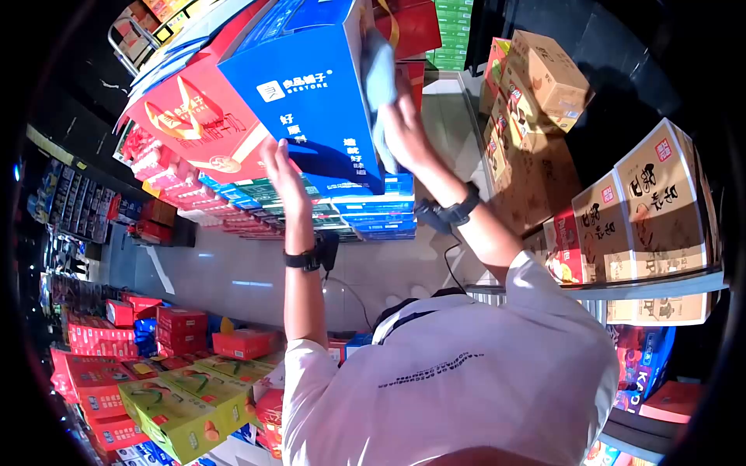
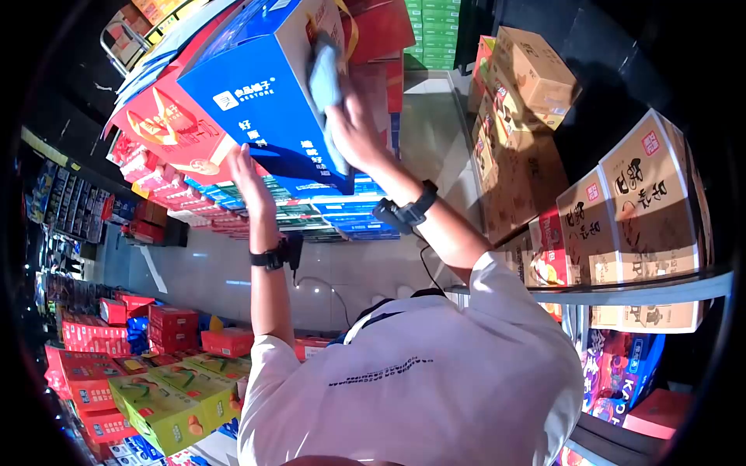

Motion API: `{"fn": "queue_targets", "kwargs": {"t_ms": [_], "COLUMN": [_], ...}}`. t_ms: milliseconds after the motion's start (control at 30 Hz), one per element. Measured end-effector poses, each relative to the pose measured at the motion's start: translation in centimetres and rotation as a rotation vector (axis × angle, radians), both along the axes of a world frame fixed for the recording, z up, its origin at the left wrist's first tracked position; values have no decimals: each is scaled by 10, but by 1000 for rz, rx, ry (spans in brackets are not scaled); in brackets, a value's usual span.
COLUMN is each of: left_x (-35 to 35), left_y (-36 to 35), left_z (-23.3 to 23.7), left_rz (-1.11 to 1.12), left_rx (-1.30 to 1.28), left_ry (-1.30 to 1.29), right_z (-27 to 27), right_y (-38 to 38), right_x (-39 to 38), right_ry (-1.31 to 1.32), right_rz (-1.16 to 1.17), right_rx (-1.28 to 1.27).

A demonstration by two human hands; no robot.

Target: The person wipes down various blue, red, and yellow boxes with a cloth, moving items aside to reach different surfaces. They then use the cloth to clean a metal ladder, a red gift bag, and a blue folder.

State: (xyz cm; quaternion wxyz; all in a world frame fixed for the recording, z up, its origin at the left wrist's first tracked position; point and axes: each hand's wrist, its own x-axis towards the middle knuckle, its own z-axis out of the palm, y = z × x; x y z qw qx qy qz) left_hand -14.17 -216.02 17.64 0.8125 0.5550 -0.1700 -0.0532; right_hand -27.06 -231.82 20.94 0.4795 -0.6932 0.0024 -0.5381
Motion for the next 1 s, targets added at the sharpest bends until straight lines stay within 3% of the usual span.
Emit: {"fn": "queue_targets", "kwargs": {"t_ms": [33,100,133,167,267,367,400,500,567,633,733,767,800,833,867,900,933,1000], "left_x": [0,-9,-13,-14,-21,-16,-10,-5,-7,-7,-9,-18,-21,-20,-18,-13,-6,9], "left_y": [-12,-7,-1,-5,-13,-10,-9,-2,2,10,9,12,11,15,18,22,27,39], "left_z": [-14,-23,-20,-29,-33,-53,-64,-82,-81,-99,-117,-108,-109,-110,-115,-123,-129,-129], "left_rz": [87,57,-29,35,182,107,96,93,34,8,2,-54,-51,-38,-27,-13,-22,-61], "left_rx": [-66,-49,-39,-88,-80,-123,-83,41,42,124,94,89,108,132,181,231,276,347], "left_ry": [3,71,123,162,254,216,201,214,217,169,125,104,78,51,20,-12,0,-12], "right_z": [-19,-69,-99,-125,-152,-104,-102,-22,26,41,-29,-44,-94,-108,-135,-136,-243,-180], "right_y": [7,14,16,19,25,27,15,-7,-9,-4,2,17,12,23,37,42,60,70], "right_x": [0,-2,1,2,-4,-5,6,14,9,4,18,13,26,13,12,-9,27,-25], "right_ry": [41,278,271,266,372,299,204,25,-80,-110,-117,-40,22,287,224,761,137,174], "right_rz": [-30,25,-6,-37,-86,-72,-82,-57,6,83,76,136,59,-5,-114,57,-117,7], "right_rx": [7,249,279,308,357,447,347,27,-77,-44,190,582,580,757,728,914,639,567]}}
